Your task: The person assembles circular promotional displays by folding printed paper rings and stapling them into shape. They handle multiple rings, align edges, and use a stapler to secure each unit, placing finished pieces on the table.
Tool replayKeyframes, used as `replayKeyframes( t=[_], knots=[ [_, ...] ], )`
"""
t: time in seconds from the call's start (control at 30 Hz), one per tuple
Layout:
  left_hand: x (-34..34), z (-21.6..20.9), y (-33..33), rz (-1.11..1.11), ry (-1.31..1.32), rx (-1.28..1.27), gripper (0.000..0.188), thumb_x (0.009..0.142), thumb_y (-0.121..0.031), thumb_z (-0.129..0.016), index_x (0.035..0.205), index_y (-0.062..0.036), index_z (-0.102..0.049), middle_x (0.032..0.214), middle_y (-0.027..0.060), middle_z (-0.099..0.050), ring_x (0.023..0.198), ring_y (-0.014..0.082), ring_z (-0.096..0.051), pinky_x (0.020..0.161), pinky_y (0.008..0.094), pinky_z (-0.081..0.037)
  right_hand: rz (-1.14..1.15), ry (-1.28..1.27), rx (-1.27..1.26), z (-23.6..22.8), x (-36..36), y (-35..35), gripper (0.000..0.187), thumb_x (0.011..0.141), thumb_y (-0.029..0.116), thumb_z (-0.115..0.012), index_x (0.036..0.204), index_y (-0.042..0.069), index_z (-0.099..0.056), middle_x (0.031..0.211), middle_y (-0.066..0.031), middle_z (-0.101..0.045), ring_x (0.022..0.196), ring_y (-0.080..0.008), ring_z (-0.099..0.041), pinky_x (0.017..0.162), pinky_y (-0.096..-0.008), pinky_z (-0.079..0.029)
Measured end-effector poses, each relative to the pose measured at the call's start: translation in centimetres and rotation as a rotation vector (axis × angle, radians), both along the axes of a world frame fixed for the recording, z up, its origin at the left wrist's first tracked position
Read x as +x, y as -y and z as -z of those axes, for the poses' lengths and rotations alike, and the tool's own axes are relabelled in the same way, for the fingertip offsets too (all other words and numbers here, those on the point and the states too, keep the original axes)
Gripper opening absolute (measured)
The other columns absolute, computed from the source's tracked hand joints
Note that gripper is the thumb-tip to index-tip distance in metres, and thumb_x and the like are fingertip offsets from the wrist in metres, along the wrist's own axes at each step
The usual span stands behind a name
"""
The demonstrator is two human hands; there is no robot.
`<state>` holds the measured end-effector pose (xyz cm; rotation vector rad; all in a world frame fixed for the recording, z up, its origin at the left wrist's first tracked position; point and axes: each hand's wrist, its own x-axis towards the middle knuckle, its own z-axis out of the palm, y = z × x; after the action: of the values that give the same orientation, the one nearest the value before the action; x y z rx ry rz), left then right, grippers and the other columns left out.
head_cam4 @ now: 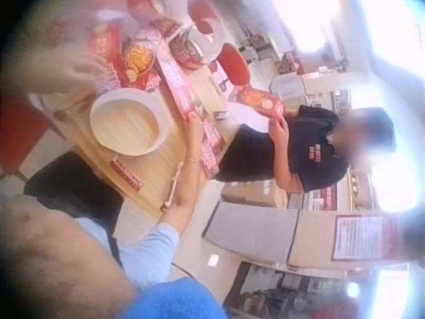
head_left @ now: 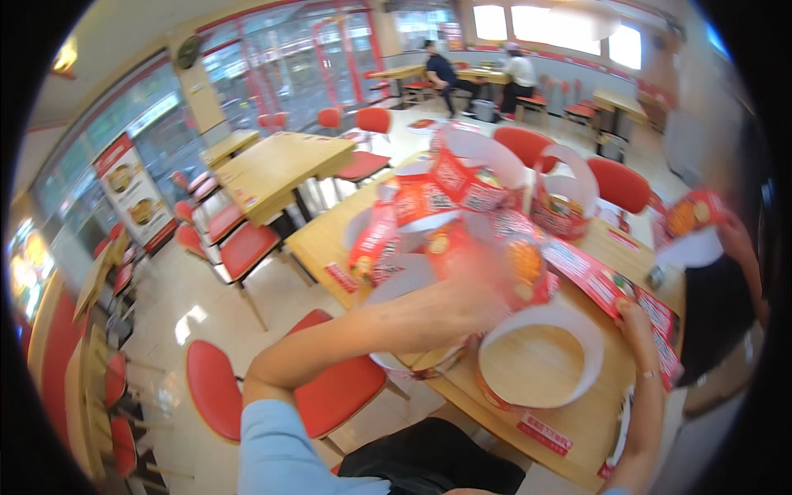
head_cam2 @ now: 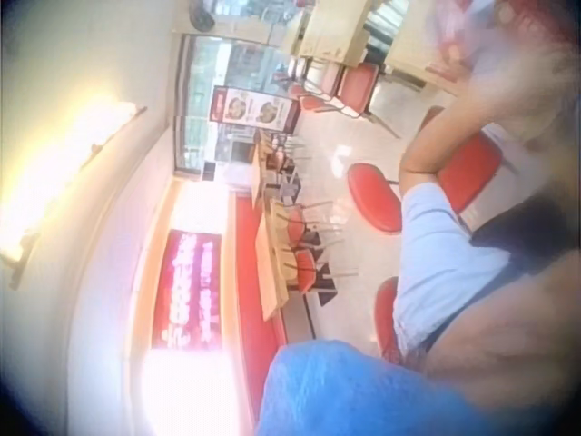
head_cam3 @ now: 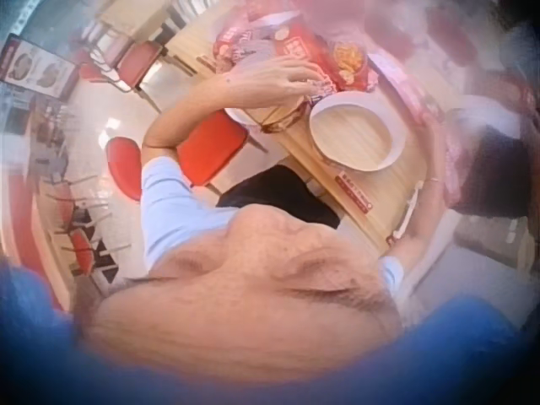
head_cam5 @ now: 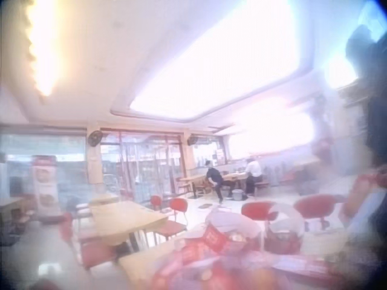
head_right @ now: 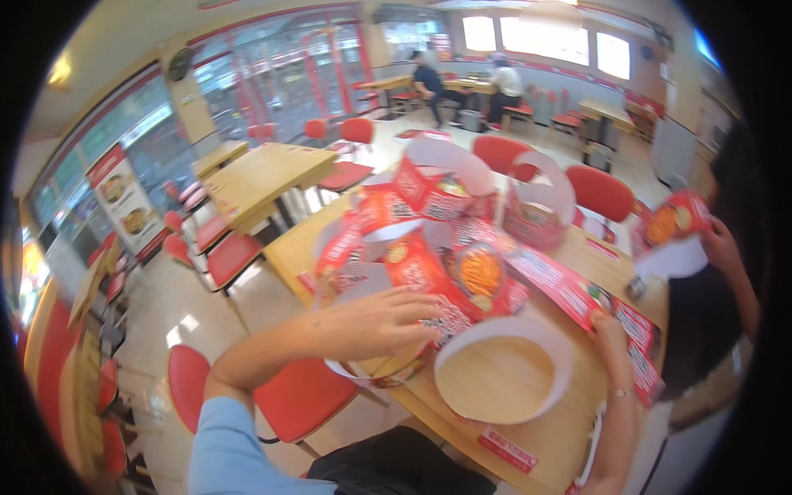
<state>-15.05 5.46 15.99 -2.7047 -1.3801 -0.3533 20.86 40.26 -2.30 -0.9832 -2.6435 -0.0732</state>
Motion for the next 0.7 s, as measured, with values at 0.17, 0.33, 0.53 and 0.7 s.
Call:
replayKeyframes(
  t=[0.17, 0.33, 0.53, 0.7],
  knots=[
    [1.8, 2.1, 4.4, -0.020, 0.161, -0.242, 0.056, 0.073, -0.001, -0.069, 0.126, -0.0030, -0.051, 0.131, 0.0182, -0.049, 0.126, 0.0359, -0.045, 0.104, 0.0458, -0.038, 0.051, -0.019, -0.040, 1.1, -3.1, -1.1, 0.010, 0.084, 0.009, -0.051, 0.077, 0.002, -0.056, 0.075, -0.0238, -0.063, 0.075, -0.0415, -0.064, 0.064, -0.0497, -0.050],
    [6.0, 2.9, 1.2, 0.066, 0.743, -0.729, 0.053, 0.086, -0.012, -0.066, 0.134, -0.0013, -0.046, 0.139, 0.0201, -0.046, 0.130, 0.0356, -0.043, 0.108, 0.0442, -0.036, 0.304, -0.208, 0.500, -9.2, -0.6, 3.3, 0.006, 0.087, 0.010, -0.052, 0.085, 0.007, -0.057, 0.076, -0.0133, -0.064, 0.073, -0.0315, -0.065, 0.063, -0.0435, -0.051],
    [12.6, 5.4, -8.8, 0.308, 2.151, -1.667, 0.062, 0.092, -0.032, -0.062, 0.138, 0.0010, -0.037, 0.140, 0.0212, -0.046, 0.133, 0.0317, -0.041, 0.113, 0.0475, -0.031, -0.151, -0.133, 1.029, -18.2, 0.6, 17.9, 0.014, 0.081, 0.010, -0.064, 0.094, 0.008, -0.065, 0.079, -0.0041, -0.057, 0.074, -0.0167, -0.060, 0.090, -0.0381, -0.050],
    [19.1, 2.9, -10.0, 0.377, 2.607, -1.129, 0.031, 0.094, -0.019, -0.061, 0.119, -0.0027, -0.053, 0.118, 0.0122, -0.061, 0.114, 0.0228, -0.058, 0.100, 0.0402, -0.048, -0.368, -0.021, 0.978, -15.8, 6.4, 28.1, 0.018, 0.083, 0.011, -0.065, 0.101, 0.009, -0.065, 0.100, -0.0055, -0.063, 0.092, -0.0189, -0.062, 0.087, -0.0347, -0.050]
  ],
)
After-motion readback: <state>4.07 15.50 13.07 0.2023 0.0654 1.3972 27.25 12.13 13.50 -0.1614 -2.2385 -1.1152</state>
